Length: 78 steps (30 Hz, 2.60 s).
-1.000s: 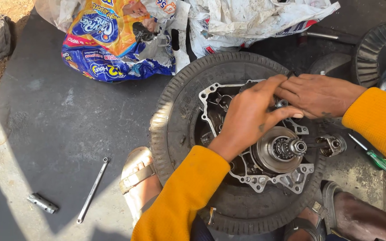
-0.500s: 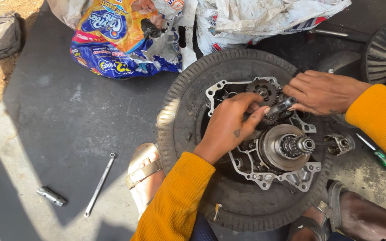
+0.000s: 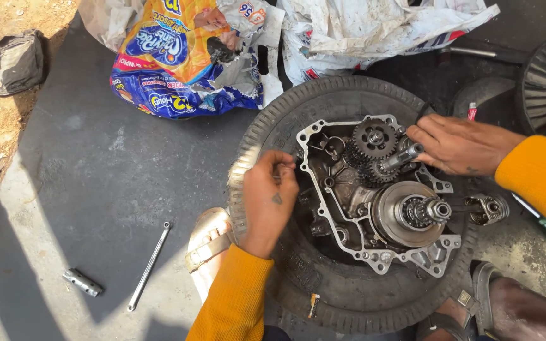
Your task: The person is assembling or repairing a motorcycle engine crankcase and internal gears while it sits on a tire.
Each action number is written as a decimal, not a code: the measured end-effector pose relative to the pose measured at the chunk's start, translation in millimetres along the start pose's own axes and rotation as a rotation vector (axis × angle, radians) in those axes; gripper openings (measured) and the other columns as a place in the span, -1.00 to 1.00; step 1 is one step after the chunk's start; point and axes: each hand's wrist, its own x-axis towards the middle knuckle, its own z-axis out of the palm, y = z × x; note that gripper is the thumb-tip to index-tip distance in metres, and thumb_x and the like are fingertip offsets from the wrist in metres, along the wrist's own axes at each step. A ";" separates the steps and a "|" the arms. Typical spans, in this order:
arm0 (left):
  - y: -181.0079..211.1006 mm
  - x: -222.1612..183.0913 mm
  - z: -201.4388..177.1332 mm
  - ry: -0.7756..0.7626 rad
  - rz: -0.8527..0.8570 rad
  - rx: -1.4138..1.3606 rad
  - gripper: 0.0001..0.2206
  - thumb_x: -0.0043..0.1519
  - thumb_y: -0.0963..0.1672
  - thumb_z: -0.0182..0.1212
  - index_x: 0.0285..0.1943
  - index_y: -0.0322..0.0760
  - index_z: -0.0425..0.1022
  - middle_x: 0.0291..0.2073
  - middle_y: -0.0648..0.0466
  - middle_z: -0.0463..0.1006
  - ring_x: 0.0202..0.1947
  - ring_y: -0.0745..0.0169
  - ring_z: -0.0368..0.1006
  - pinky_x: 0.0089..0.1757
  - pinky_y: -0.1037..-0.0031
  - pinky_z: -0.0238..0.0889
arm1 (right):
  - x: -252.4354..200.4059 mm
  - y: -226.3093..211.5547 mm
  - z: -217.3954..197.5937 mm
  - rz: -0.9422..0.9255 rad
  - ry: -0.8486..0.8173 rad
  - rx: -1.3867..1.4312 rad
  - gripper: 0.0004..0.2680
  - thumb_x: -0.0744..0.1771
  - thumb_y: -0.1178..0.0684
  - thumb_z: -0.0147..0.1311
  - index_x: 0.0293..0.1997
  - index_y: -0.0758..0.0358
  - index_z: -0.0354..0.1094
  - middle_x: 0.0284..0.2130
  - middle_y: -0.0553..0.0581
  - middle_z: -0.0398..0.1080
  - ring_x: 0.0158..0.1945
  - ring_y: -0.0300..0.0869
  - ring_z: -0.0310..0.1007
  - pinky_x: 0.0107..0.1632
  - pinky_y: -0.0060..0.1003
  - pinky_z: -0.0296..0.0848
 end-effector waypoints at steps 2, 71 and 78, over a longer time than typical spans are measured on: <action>10.2 -1.2 0.4 -0.027 -0.014 0.077 -0.90 0.20 -0.20 0.18 -0.20 -0.35 0.59 -0.42 -0.06 0.67 -0.44 0.11 0.64 -0.34 0.37 0.43 | -1.2 -0.3 7.1 0.023 0.071 0.018 -0.59 0.31 -0.13 -0.01 0.23 0.28 0.15 -0.14 0.21 0.25 -0.09 0.01 0.42 -0.07 -0.16 0.50; -167.8 -104.4 -77.5 0.209 -0.192 0.710 -0.59 0.29 -0.05 0.04 0.19 -0.48 0.40 0.35 -0.38 0.24 0.41 -0.38 0.04 0.31 -0.09 -0.18 | -2.2 -19.0 -36.9 0.230 -0.051 0.154 -0.65 0.27 -0.22 0.10 -0.02 0.20 0.23 -0.20 0.19 0.38 -0.09 0.10 0.50 -0.07 0.02 0.49; -176.9 -107.5 -76.4 0.249 -0.152 0.757 -0.60 0.30 -0.03 0.07 0.16 -0.47 0.41 0.31 -0.38 0.28 0.36 -0.40 0.10 0.29 -0.09 -0.13 | -4.1 -24.5 -37.9 0.274 -0.061 0.032 -0.66 0.29 -0.25 0.04 -0.05 0.19 0.24 -0.21 0.17 0.42 -0.13 0.08 0.53 -0.09 0.01 0.52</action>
